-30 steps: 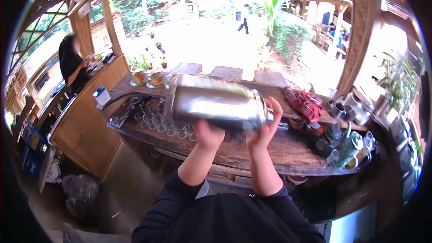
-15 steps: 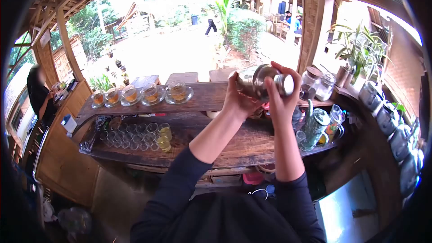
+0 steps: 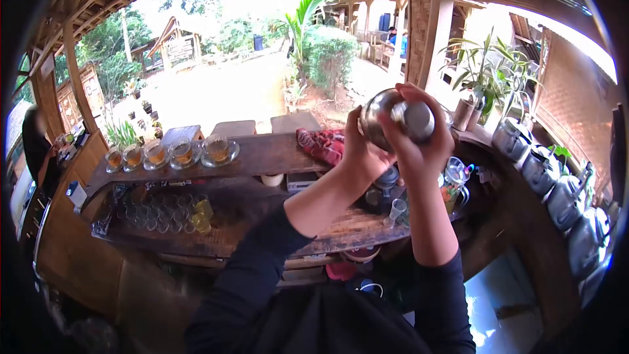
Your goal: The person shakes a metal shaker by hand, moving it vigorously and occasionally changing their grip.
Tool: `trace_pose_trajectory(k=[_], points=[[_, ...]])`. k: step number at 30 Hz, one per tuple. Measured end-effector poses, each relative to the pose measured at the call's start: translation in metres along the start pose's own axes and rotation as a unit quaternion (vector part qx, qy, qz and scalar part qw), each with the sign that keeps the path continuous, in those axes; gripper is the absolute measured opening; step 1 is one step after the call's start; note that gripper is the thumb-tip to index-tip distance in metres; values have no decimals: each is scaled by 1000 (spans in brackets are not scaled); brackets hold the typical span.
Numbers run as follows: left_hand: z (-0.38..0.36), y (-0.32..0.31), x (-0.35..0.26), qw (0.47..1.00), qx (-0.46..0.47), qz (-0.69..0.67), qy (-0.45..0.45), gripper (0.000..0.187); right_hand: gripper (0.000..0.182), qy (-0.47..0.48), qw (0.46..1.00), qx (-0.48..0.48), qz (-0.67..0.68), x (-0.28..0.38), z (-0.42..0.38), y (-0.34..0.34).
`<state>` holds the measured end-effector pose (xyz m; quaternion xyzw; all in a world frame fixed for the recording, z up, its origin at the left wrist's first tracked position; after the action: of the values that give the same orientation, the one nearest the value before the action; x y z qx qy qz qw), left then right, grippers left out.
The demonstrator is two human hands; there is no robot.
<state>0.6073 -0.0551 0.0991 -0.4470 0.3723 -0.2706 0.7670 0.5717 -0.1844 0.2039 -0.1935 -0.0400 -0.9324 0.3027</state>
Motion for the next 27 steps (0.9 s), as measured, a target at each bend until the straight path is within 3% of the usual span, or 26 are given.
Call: trace_pose_trajectory(k=[2, 3, 4, 6, 8, 9, 10, 12, 14, 15, 16, 18, 19, 20, 22, 23, 24, 26, 27], points=[[-34, -54, -9, 979, 139, 132, -74, 56, 37, 259, 955, 55, -133, 76, -12, 10], [-52, -89, 3, 917, 328, -177, 141, 59, 33, 388, 886, 97, -235, 106, -30, 16], [-52, -86, 3, 955, 289, -25, 52, 64, 33, 390, 885, 98, -235, 103, -28, 15], [-52, -97, -1, 923, 380, 63, -21, 66, 30, 378, 897, 8, -230, 94, -23, 24], [-15, -75, -5, 961, 268, 63, 35, 66, 29, 352, 905, -84, -225, 80, -27, 31], [-10, -79, 5, 912, 354, -138, 153, 64, 35, 244, 956, -26, -160, 47, -5, 24], [28, -32, 9, 990, 136, -8, 41, 41, 42, 132, 986, 32, -92, 16, 14, 14], [-1, -38, 5, 999, -26, 2, 22, 39, 45, -49, 999, 7, -21, 6, 17, 11], [-18, -65, -5, 965, 240, 100, -43, 41, 39, 259, 952, 10, -162, 88, -4, 6], [-36, -84, -7, 981, 157, -8, 110, 55, 37, 332, 929, 49, -159, 122, -23, 1], [-56, -89, -4, 971, 171, -36, 162, 81, 30, 431, 875, 101, -196, 137, -44, 1], [-95, -119, -22, 884, 460, 57, 66, 96, 30, 417, 889, 63, -178, 142, -49, -11], [-97, -116, -28, 895, 427, -40, 120, 92, 29, 398, 903, 25, -161, 142, -52, -16], [-71, -98, -46, 954, 290, 68, 34, 81, 28, 377, 915, -12, -145, 137, -56, -17], [-42, -48, -47, 943, 274, -143, 126, 68, 39, 348, 929, 28, -122, 97, -19, -44], [-35, -47, -53, 986, 108, -88, 87, 59, 39, 222, 972, 16, -76, 79, -8, -52], [-40, -42, -64, 997, -62, -29, 43, 56, 38, 92, 995, 3, -28, 61, -2, -60], [-46, -30, -71, 981, 170, -81, 49, 52, 35, 257, 961, 4, -107, 111, -22, -59], [-99, -52, -91, 980, -10, 195, 21, 46, 31, 315, 941, 18, -119, 147, -40, -62]])
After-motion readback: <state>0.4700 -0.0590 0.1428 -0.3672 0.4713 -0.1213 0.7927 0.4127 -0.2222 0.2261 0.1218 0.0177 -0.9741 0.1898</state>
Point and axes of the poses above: each hand's wrist, its own z-axis towards the middle knuckle, its own y-axis out of the back of the hand, x = y × z, the point moved 8 cm from there along z, towards the middle knuckle, and after that the axes turned 5 degrees about -y, right-handed, at the moved point
